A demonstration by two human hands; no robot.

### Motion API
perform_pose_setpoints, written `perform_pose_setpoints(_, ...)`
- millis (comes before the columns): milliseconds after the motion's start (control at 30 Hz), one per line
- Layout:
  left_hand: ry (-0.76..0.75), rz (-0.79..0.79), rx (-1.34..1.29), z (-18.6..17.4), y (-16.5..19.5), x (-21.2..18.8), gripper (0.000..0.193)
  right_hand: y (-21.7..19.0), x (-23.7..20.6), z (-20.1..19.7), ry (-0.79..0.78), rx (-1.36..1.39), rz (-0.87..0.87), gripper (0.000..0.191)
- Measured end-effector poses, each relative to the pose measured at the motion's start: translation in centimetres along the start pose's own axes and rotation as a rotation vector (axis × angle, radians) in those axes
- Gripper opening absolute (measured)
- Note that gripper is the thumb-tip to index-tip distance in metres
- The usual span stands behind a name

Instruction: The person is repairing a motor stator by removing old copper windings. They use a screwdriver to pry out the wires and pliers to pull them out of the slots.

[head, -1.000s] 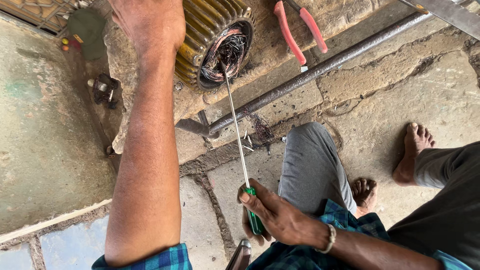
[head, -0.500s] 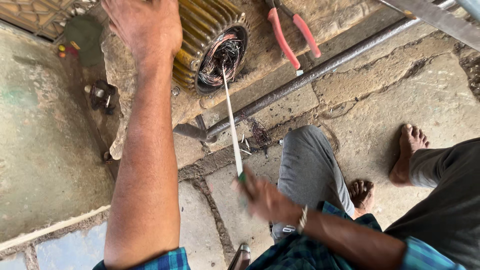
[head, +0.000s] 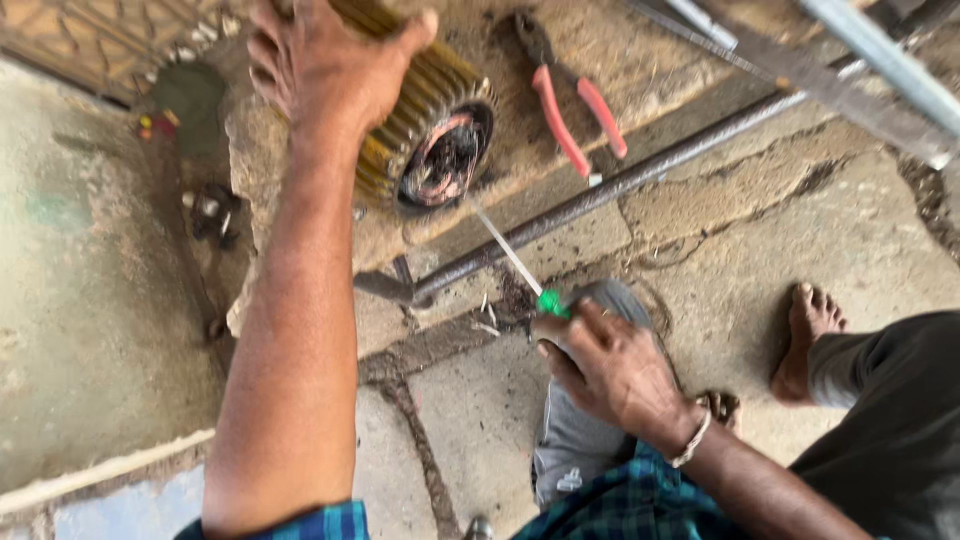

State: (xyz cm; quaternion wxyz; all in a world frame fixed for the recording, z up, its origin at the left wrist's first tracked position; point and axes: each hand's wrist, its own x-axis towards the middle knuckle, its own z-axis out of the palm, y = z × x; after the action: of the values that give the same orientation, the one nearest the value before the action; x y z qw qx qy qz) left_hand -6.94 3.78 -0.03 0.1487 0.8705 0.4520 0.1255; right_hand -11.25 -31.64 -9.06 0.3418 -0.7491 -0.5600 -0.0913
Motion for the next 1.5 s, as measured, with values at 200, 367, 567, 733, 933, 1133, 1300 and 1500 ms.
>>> perform_pose_setpoints(200, 0.003, 0.053, -0.062, -0.8, 2.2, 0.2, 0.112, 2.2, 8.4, -6.0, 0.161, -0.120, 0.026, 0.015)
perform_pose_setpoints(367, -0.105, 0.089, -0.003, -1.0, 3.8, 0.3, 0.103, 3.2, 15.6, -9.2, 0.217, -0.288, -0.118, 0.009)
perform_pose_setpoints(567, -0.048, 0.065, 0.033, -0.7, 4.8, 0.3, 0.121, 4.7, 11.5, -9.8, 0.148, 0.044, 0.042, 0.013)
perform_pose_setpoints(733, -0.049, -0.024, 0.132, -0.2, 4.8, 0.0, 0.124, 4.0, 3.8, -6.4, -0.002, 0.069, 0.187, 0.029)
perform_pose_setpoints(933, 0.051, 0.065, 0.121, 0.1, 3.9, -0.4, 0.126, 0.7, -4.2, -1.3, -0.501, 0.334, 0.372, 0.048)
perform_pose_setpoints(1133, 0.036, 0.015, 0.110, 0.1, 2.6, -0.6, 0.126, -2.2, -6.7, 1.5, -0.498, 0.833, 0.394, 0.039)
perform_pose_setpoints(1300, 0.041, 0.016, 0.038, 0.3, 1.9, -0.7, 0.129, -2.7, -6.2, 2.5, -0.520, 0.886, 0.376, 0.036)
perform_pose_setpoints(1500, 0.098, 0.024, 0.020, 0.5, 1.5, -0.6, 0.135, -4.0, -7.1, 6.8, -0.423, 0.961, 0.247, 0.042)
